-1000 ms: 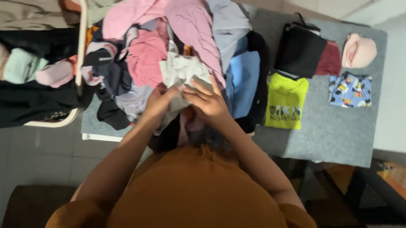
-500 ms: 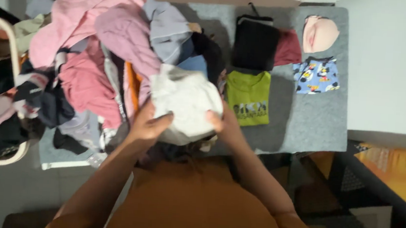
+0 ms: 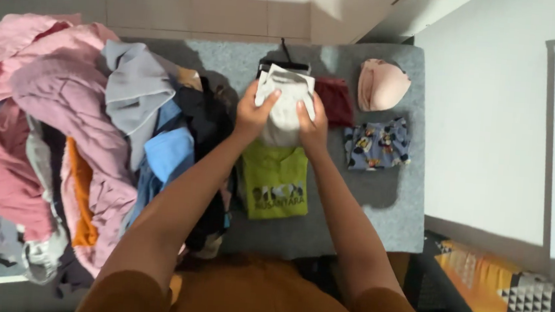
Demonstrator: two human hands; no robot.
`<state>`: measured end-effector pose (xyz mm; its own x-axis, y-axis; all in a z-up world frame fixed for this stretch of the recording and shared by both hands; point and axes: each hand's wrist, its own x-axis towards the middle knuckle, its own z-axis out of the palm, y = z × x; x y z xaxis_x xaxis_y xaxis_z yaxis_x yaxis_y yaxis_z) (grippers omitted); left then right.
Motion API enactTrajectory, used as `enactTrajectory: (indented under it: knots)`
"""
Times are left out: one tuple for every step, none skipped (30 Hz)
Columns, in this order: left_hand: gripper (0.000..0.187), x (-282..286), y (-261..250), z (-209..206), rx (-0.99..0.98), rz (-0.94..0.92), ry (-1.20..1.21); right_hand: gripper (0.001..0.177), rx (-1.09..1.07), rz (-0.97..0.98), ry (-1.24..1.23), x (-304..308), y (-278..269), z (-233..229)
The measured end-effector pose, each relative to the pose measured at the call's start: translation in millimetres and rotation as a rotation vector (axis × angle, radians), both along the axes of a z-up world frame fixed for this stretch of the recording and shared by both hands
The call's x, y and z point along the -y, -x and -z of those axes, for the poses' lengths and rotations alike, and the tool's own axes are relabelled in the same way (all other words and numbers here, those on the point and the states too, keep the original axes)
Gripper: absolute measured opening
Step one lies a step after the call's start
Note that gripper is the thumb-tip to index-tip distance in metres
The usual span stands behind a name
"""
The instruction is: The recorder folds various items of clothing from a pile on a bed and organizes them.
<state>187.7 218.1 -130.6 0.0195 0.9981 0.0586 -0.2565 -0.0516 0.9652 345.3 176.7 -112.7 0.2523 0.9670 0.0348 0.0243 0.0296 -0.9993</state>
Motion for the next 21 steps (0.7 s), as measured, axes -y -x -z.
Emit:
enactTrajectory:
  knots:
    - [0.038,-13.3,-1.8,2.1,-0.004,-0.004,0.005,0.051,-0.004,-0.004,0.005,-10.9,-4.5,9.5]
    - [0.041,-26.3,-2.8,4.2,-0.232,0.005,0.102,0.052,0.099,0.021,0.065,-21.4,-8.0,19.0]
    - [0.045,-37.8,-2.3,6.1,-0.461,0.017,0.202,0.053,0.201,0.046,0.127,-30.4,-10.1,28.5]
    - [0.045,-34.6,-3.1,-5.0,-0.466,0.014,0.21,0.053,0.196,0.04,0.133,-30.4,-4.9,13.7]
    - [0.047,-32.5,-3.5,-16.8,-0.614,-0.09,0.137,0.056,0.363,0.078,0.173,-31.2,0.7,-1.8]
    - [0.049,-30.4,-3.6,-29.0,-0.762,-0.193,0.061,0.059,0.529,0.115,0.213,-32.0,6.7,-17.7]
    - [0.049,-27.0,-4.3,-16.6,-0.765,-0.193,0.065,0.059,0.527,0.112,0.216,-27.7,5.9,-11.9]
    - [0.038,-23.2,-4.3,-4.3,-0.937,-0.237,-0.144,0.055,0.674,0.135,0.071,-23.2,5.8,-6.3]
    - [0.028,-18.6,-2.9,7.9,-1.106,-0.279,-0.355,0.051,0.818,0.15,-0.078,-18.4,6.9,-0.7]
    - [0.028,-17.2,-0.3,12.5,-1.11,-0.281,-0.349,0.051,0.814,0.142,-0.077,-17.8,10.6,-1.5]
    - [0.036,-13.9,2.3,16.9,-1.03,-0.111,-0.415,0.047,0.878,0.065,-0.191,-15.4,14.4,-2.6]
    - [0.048,-10.1,5.4,21.1,-0.943,0.059,-0.476,0.044,0.939,-0.014,-0.307,-12.7,18.5,-3.9]
    - [0.048,-9.1,5.7,16.9,-0.945,0.055,-0.474,0.044,0.937,-0.018,-0.309,-12.8,16.7,3.7]
    - [0.055,-7.9,6.2,12.5,-1.193,0.062,-0.471,0.048,0.971,-0.121,-0.26,-12.6,15.1,11.2]
    - [0.063,-5.6,5.8,8.2,-1.439,0.069,-0.462,0.054,1.006,-0.224,-0.21,-11.5,12.6,18.5]
    - [0.063,-7.5,4.9,9.1,-1.439,0.065,-0.458,0.054,1.007,-0.229,-0.212,-15.0,11.0,24.5]
    - [0.063,-7.5,4.7,10.2,-1.436,0.089,-0.415,0.058,1.09,-0.245,-0.158,-16.5,10.1,30.7]
    - [0.064,-6.7,5.2,11.7,-1.433,0.113,-0.372,0.063,1.173,-0.261,-0.103,-17.1,9.9,37.3]
    - [0.064,-6.1,5.0,6.5,-1.431,0.118,-0.354,0.063,1.173,-0.277,-0.092,-15.6,9.3,38.6]
    - [0.067,-4.5,5.7,1.3,-1.4,0.127,-0.343,0.063,1.225,-0.27,-0.051,-12.8,9.6,39.8]
    - [0.071,-7.6,6.9,-4.5,-1.371,0.127,-0.338,0.063,1.279,-0.26,-0.019,-15.2,10.2,40.6]
